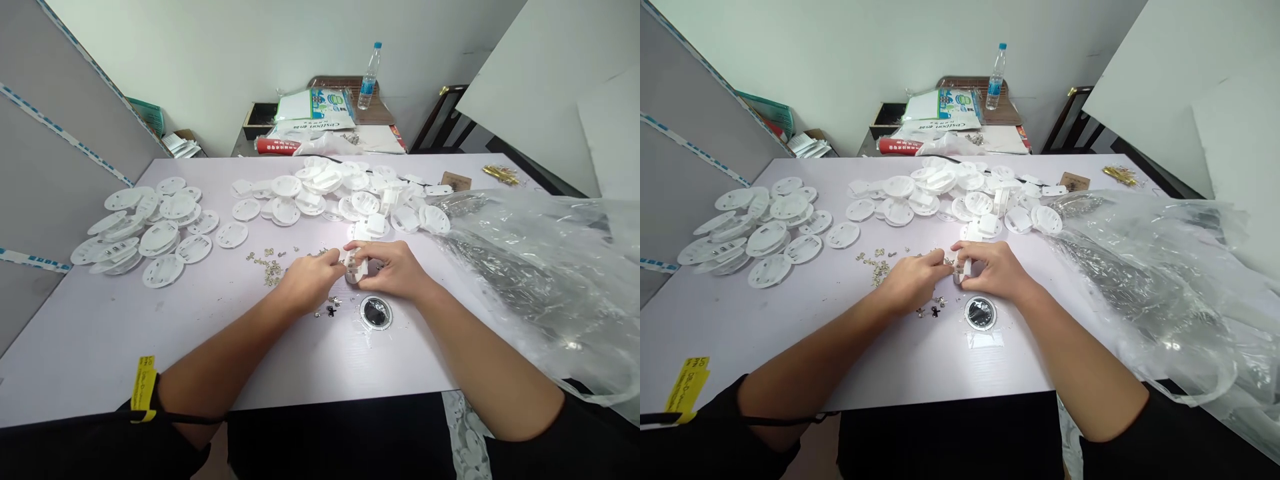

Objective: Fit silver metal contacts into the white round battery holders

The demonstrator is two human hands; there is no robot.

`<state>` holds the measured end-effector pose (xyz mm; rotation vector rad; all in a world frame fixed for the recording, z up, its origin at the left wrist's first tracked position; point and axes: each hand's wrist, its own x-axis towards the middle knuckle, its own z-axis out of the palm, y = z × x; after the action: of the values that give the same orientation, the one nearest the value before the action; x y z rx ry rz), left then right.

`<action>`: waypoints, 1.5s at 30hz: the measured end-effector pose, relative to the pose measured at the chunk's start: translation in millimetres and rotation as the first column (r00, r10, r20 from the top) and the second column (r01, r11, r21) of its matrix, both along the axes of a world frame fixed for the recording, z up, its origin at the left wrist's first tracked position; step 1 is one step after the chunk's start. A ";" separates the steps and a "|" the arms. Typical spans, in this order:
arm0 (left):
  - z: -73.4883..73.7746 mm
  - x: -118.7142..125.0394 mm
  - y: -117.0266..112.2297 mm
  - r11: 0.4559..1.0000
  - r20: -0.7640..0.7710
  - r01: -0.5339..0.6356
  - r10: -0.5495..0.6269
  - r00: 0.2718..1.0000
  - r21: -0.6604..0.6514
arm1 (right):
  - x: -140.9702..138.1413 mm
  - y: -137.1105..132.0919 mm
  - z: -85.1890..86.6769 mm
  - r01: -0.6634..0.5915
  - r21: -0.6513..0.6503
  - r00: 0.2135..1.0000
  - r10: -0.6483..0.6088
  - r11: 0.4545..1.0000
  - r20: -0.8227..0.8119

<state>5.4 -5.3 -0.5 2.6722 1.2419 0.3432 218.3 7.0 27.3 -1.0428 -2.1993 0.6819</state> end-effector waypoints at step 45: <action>50.5 -103.9 43.5 0.742 0.515 -0.621 0.440 0.736 0.253 | 1.4 12.1 -3.9 0.464 0.061 0.882 -0.468 0.884 0.053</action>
<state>-98.5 38.2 50.0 2.2296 1.9426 1.3369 219.7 19.1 23.4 -1.5177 -1.8922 0.3773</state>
